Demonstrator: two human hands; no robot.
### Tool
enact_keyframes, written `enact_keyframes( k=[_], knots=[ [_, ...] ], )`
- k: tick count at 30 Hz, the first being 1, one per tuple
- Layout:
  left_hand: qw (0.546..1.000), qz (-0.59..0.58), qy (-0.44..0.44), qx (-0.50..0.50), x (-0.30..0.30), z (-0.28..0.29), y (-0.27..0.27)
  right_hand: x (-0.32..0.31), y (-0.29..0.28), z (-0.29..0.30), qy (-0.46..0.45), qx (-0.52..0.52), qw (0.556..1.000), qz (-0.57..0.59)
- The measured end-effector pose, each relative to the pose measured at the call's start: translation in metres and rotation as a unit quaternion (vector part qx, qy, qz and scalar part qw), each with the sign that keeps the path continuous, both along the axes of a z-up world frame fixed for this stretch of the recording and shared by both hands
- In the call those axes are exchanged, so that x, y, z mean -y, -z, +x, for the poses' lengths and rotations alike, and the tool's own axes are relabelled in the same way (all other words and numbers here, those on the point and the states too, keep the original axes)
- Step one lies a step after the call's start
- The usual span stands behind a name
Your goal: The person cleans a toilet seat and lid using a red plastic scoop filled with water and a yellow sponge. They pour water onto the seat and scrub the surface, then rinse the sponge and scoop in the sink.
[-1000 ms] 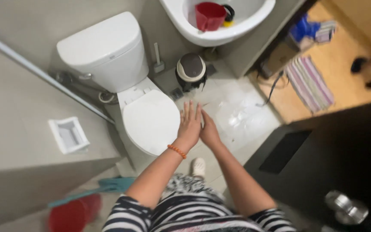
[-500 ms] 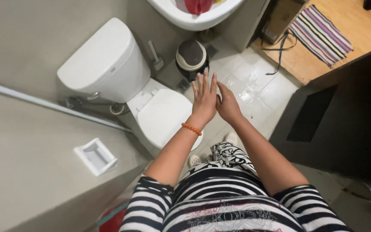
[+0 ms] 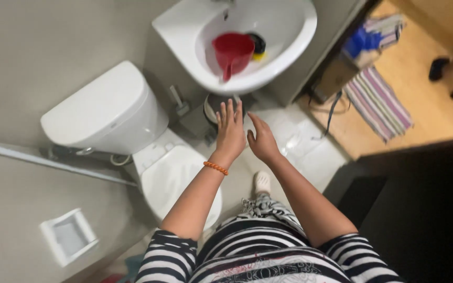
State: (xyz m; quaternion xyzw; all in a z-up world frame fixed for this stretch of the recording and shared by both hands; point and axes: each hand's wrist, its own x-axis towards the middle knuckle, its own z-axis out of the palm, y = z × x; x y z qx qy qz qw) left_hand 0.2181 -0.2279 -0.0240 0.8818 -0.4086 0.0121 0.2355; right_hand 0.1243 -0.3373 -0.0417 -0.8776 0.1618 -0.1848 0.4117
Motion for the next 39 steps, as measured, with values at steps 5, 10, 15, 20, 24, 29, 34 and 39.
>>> enact_keyframes(
  k=[5, 10, 15, 20, 24, 29, 34, 39],
  knots=[
    [0.997, -0.061, -0.051, -0.023, 0.071, 0.047, -0.031, 0.095, 0.009, 0.039, -0.021, -0.005, 0.999, -0.037],
    [0.985, -0.131, -0.115, 0.006, 0.104, 0.075, -0.029, 0.144, -0.005, 0.072, -0.053, 0.037, 0.993, -0.096],
    [0.979, -0.133, -0.155, -0.025, 0.108, 0.105, -0.016, 0.161, -0.008, 0.118, -0.063, 0.045, 0.983, -0.167],
    [0.976, -0.154, -0.147, -0.049, 0.113, 0.136, 0.007, 0.179, 0.034, 0.161, -0.086, -0.017, 0.96, -0.266],
    [0.98, -0.13, -0.138, -0.063, 0.12, 0.166, 0.034, 0.192, 0.056, 0.178, -0.112, -0.096, 0.934, -0.327],
    [0.978, 0.041, -0.162, -0.125, 0.134, 0.185, 0.041, 0.196, 0.011, 0.197, -0.145, -0.256, 0.934, -0.205],
    [0.972, 0.064, -0.184, -0.127, 0.137, 0.195, 0.015, 0.214, 0.018, 0.214, -0.136, -0.234, 0.953, -0.134],
    [0.967, 0.063, -0.212, -0.13, 0.14, 0.194, 0.013, 0.242, 0.025, 0.242, -0.025, -0.23, 0.972, -0.032]
  ],
)
